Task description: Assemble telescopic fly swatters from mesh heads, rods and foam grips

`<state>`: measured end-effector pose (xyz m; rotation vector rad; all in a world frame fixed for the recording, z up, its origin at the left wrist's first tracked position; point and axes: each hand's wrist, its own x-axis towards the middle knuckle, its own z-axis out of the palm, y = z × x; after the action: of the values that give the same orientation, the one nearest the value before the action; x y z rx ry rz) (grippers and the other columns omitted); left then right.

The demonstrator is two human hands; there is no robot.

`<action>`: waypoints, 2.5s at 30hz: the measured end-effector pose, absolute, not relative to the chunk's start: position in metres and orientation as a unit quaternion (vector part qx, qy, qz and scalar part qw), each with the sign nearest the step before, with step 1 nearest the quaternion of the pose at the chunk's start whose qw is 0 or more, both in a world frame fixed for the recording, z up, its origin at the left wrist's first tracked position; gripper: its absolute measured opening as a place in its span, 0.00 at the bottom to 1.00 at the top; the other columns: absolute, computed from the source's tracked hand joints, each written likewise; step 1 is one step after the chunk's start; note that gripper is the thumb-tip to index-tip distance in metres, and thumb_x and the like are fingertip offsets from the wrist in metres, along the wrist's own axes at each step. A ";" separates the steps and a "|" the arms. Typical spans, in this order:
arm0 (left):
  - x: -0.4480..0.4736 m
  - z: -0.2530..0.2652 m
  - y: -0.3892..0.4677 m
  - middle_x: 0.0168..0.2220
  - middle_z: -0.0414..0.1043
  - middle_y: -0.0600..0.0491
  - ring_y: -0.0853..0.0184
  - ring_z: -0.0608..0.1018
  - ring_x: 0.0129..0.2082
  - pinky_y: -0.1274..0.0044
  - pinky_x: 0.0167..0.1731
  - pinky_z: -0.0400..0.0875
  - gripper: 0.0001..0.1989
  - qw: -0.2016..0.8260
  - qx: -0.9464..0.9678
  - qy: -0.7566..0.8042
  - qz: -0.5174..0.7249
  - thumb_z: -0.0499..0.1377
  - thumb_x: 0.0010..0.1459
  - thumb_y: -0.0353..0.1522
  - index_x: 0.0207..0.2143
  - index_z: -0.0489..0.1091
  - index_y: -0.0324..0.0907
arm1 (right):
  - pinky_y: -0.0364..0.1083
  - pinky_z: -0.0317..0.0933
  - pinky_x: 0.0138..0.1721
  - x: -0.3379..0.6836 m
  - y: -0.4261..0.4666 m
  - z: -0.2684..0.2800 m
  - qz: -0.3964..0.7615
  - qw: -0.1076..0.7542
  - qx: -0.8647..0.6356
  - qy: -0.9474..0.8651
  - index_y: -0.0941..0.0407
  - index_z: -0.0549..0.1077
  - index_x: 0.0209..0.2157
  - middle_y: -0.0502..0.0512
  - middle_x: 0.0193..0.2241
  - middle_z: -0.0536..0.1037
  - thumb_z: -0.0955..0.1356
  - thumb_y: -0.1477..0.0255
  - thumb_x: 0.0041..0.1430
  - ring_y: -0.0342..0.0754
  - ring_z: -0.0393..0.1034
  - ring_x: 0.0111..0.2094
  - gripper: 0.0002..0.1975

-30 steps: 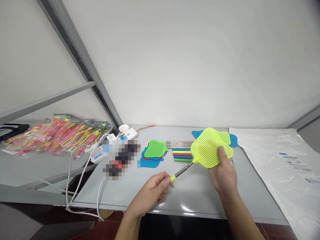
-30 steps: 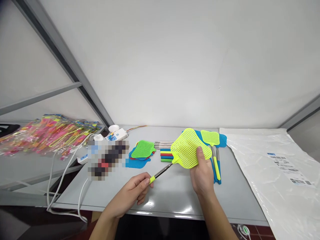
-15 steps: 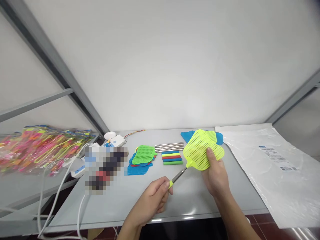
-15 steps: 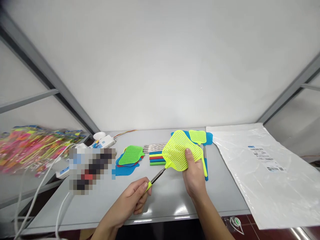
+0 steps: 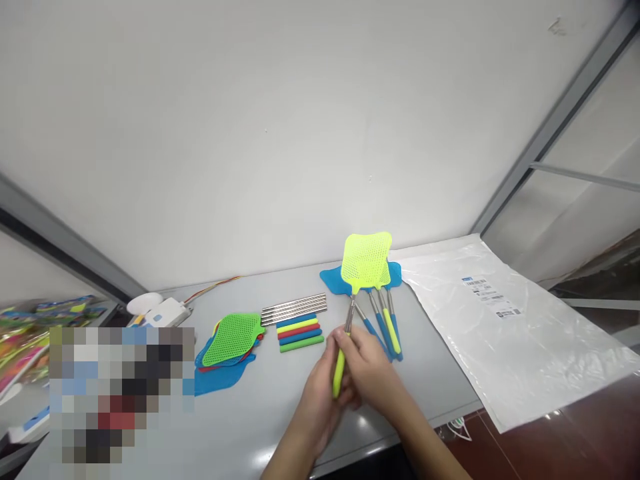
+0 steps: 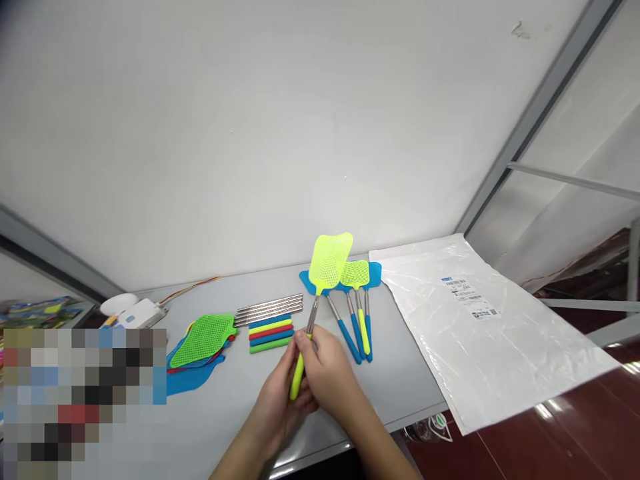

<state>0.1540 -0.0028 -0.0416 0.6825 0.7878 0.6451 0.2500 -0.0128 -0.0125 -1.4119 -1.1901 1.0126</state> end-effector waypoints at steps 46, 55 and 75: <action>0.088 -0.050 0.000 0.29 0.68 0.55 0.69 0.68 0.25 0.78 0.26 0.63 0.09 0.295 0.689 0.484 0.452 0.51 0.63 0.35 0.34 0.68 0.42 | 0.48 0.51 0.37 0.347 0.002 -0.026 -0.039 0.059 -0.749 -0.658 0.54 0.75 0.32 0.52 0.32 0.80 0.60 0.62 0.66 0.50 0.73 0.34 0.17; 0.090 -0.049 -0.003 0.26 0.67 0.56 0.69 0.66 0.23 0.77 0.25 0.61 0.10 0.304 0.653 0.515 0.464 0.51 0.62 0.37 0.33 0.69 0.43 | 0.50 0.47 0.36 0.332 0.003 -0.038 -0.083 0.030 -0.751 -0.654 0.58 0.73 0.27 0.56 0.26 0.78 0.64 0.64 0.63 0.51 0.72 0.28 0.15; 0.067 -0.055 0.002 0.28 0.67 0.55 0.69 0.68 0.25 0.77 0.27 0.63 0.08 0.285 0.685 0.493 0.454 0.50 0.65 0.33 0.36 0.68 0.43 | 0.50 0.48 0.35 0.314 0.007 -0.017 -0.105 0.019 -0.702 -0.704 0.57 0.71 0.28 0.56 0.26 0.78 0.61 0.66 0.66 0.52 0.71 0.29 0.15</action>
<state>0.0674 0.0019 -0.0546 1.8319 1.3178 1.2143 0.3142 0.0068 -0.0170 -2.1800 -2.1849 -0.3259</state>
